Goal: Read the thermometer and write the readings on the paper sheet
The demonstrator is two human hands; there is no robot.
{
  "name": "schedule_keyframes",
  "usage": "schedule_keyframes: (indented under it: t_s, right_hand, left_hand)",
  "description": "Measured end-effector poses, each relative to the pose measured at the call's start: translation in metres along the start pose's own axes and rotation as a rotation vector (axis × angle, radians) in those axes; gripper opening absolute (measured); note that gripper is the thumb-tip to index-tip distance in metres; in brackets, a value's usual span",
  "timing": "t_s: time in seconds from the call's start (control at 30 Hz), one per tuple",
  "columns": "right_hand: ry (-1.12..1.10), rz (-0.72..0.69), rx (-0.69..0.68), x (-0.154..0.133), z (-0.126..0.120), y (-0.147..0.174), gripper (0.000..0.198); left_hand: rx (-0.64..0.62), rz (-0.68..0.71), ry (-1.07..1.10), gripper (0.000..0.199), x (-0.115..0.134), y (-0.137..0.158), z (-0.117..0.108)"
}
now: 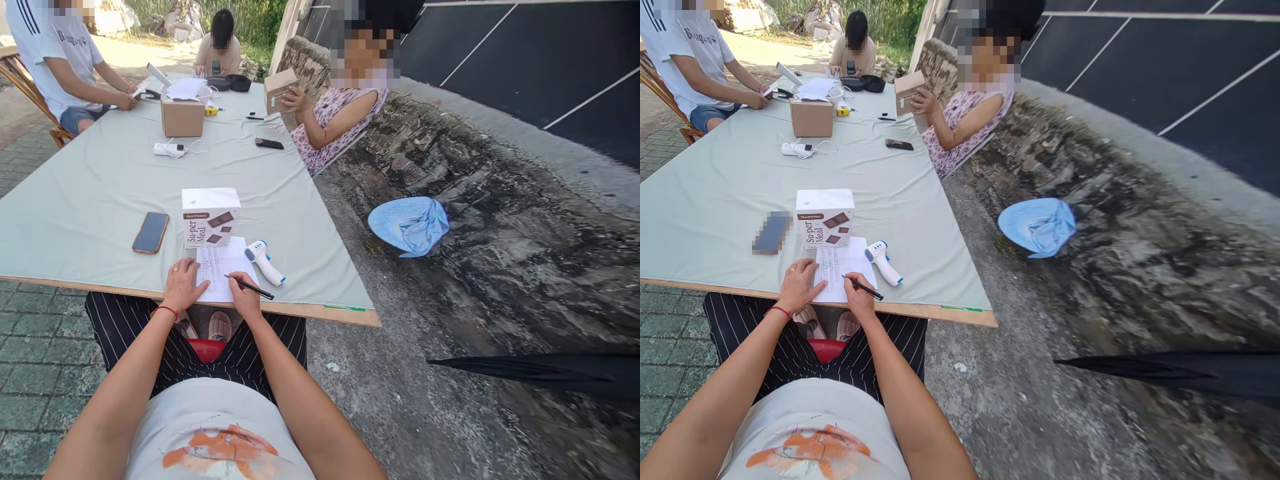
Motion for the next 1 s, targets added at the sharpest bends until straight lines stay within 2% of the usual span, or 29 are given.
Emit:
schedule_keyframes:
  t_s: [1.0]
  right_hand:
    - [0.016,0.008,0.000,0.0006,-0.0005,-0.0002,0.024]
  left_hand:
    - [0.019,0.003,0.001,0.044,0.0019,0.0021,-0.0006]
Point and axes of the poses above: each hand's wrist, its own y-axis away from the middle knuckle, its own z-axis out of the palm, x = y × z, the point moved 10 cm from there along -y, towards the middle knuckle, and after that the axes turned 4 degrees about x, right-handed, at the moved point
